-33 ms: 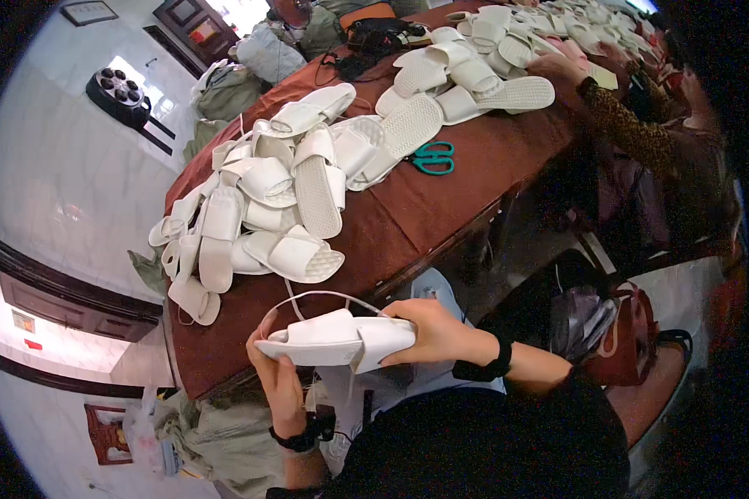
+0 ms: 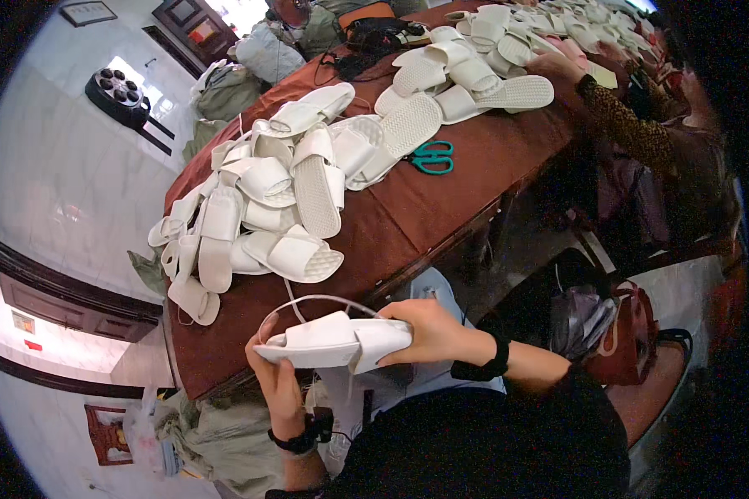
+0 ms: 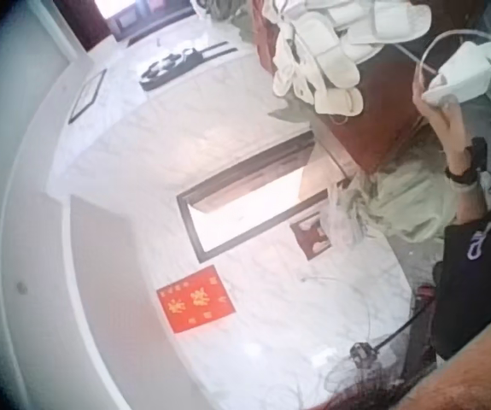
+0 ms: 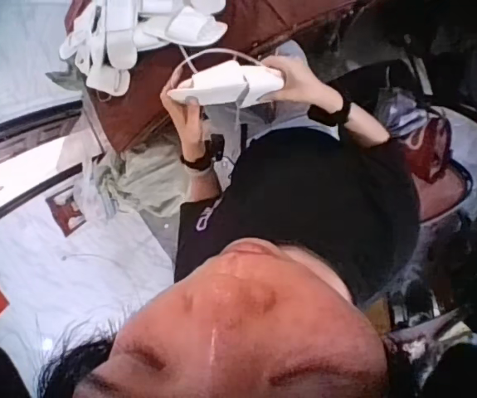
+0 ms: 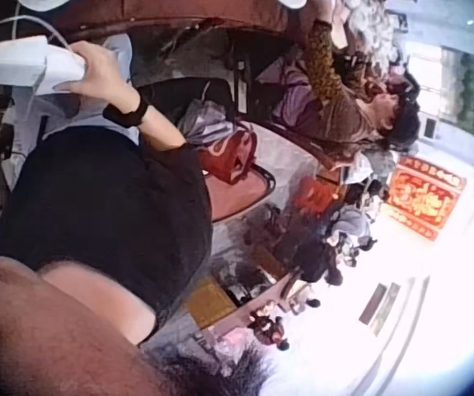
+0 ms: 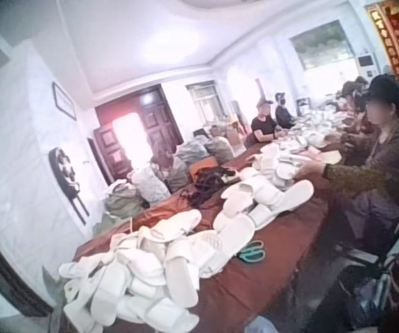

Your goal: Trim excess thread or material from white sandals using scissors in a factory setting.

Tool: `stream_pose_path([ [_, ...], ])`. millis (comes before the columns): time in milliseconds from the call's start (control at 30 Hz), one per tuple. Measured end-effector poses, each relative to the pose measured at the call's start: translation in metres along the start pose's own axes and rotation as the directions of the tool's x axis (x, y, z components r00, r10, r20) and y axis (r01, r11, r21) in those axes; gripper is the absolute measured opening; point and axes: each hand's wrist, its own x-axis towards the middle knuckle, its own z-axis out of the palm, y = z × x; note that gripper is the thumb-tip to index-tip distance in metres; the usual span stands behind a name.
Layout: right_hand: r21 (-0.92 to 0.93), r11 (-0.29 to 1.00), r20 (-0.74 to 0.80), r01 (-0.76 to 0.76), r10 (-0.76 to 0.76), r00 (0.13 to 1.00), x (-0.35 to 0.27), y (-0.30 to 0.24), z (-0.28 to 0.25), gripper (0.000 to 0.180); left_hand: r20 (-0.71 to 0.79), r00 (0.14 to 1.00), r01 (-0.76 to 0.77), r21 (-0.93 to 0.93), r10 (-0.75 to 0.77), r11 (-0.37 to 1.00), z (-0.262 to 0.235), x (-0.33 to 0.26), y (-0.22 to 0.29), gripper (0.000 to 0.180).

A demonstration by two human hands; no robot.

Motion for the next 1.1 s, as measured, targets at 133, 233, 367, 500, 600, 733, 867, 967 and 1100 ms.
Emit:
stream_pose_path([
  [133,-0.062,0.986,-0.005,0.153,-0.154,0.988,0.015,-0.001,0.012,0.053,-0.069,0.988,0.145,0.044,-0.142,0.988,-0.025,-0.028,0.001,0.055],
  [233,-0.24,0.848,0.057,0.472,-0.473,0.879,0.045,-0.013,0.019,0.04,-0.108,0.99,-0.05,0.352,0.094,0.935,-0.065,-0.055,-0.009,0.043],
  [367,-0.417,0.703,0.061,0.576,-0.611,0.789,0.083,-0.024,0.026,0.046,-0.121,0.86,-0.349,0.569,0.495,0.745,-0.067,-0.078,0.006,0.033],
  [500,-0.531,0.788,-0.274,0.31,-0.506,0.818,0.131,0.013,-0.021,0.026,-0.186,0.845,-0.08,0.883,0.502,0.462,-0.098,-0.098,0.001,0.032],
  [600,-0.634,0.773,-0.485,-0.039,-0.357,0.799,0.141,0.071,-0.093,0.02,-0.095,0.838,-0.103,0.94,0.538,0.325,-0.112,-0.089,-0.02,0.041],
  [733,-0.7,0.673,-0.444,-0.239,-0.148,0.884,0.131,0.151,-0.166,0.018,-0.119,0.874,-0.179,0.823,0.471,0.539,-0.108,-0.066,-0.066,0.033],
  [867,-0.855,0.503,-0.163,-0.128,-0.025,0.986,0.122,0.169,-0.187,0.03,-0.102,0.942,-0.094,0.835,0.32,0.543,-0.097,-0.037,-0.088,0.033],
  [967,-0.831,0.411,-0.239,-0.376,0.346,0.907,0.109,0.134,-0.178,0.049,-0.092,0.989,0.009,0.824,0.117,0.567,-0.095,-0.031,-0.072,0.043],
  [1100,-0.757,0.51,-0.257,-0.409,0.344,0.903,0.076,0.097,-0.129,0.049,-0.023,0.999,0.03,0.886,-0.022,0.462,-0.109,-0.051,-0.044,0.07],
])
